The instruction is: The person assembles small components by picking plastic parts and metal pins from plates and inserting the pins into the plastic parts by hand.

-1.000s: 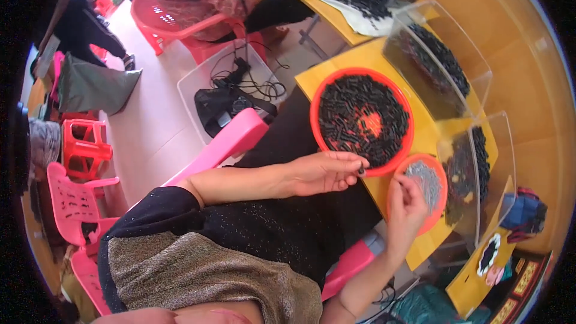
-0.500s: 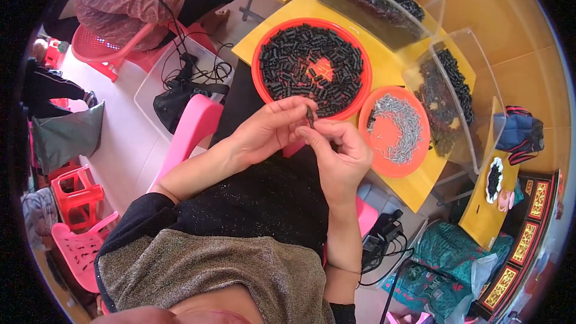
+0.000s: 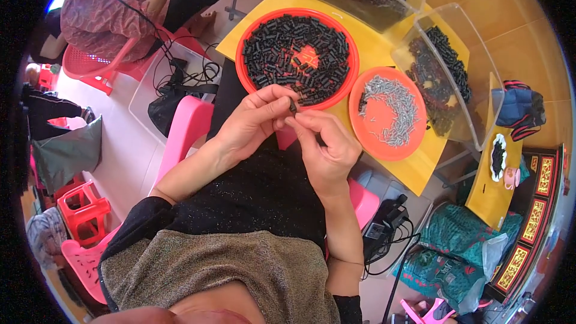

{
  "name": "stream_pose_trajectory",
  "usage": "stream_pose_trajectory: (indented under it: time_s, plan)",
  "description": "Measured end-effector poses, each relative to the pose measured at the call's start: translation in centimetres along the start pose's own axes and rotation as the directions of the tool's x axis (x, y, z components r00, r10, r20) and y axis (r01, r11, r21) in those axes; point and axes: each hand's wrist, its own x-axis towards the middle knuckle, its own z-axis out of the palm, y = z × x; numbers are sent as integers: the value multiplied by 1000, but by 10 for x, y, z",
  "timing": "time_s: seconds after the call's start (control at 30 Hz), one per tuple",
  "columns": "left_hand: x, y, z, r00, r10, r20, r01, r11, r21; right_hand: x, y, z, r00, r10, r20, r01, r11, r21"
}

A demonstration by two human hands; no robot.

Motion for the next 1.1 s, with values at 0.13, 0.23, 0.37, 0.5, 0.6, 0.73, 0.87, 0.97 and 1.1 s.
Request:
stream_pose_trajectory:
  time_s: [0.13,0.23,0.37,0.5,0.6,0.73,0.87,0.97,1.1]
  plan:
    - [0,-2,-3,1000,1,30,-2,998,59,-1,1,-2,999,-53,-9,52,996,-68]
    - [0,-4,-2,999,37,6,-37,993,113,-2,4,-3,993,-118,-7,117,987,-107]
    - [0,-1,-1,997,82,9,-82,973,216,-3,5,-4,976,-219,7,216,957,-192]
    - [-2,-1,5,994,106,7,-103,947,304,-5,8,-2,949,-316,-11,304,920,-247]
    - [-1,-2,-4,999,36,19,-40,970,241,-5,7,-1,951,-309,-13,296,923,-245]
    - [0,-6,-1,1000,-6,-24,10,982,189,-8,9,3,960,-277,-48,262,943,-205]
    - [-1,-5,-1,997,-75,5,74,991,114,-9,14,5,969,-235,-81,221,963,-154]
    - [1,-5,-7,995,-99,27,94,985,146,-10,17,7,974,-211,-83,200,972,-126]
    - [4,-6,-10,984,-177,-14,177,978,112,-12,24,8,978,-198,-65,190,975,-119]
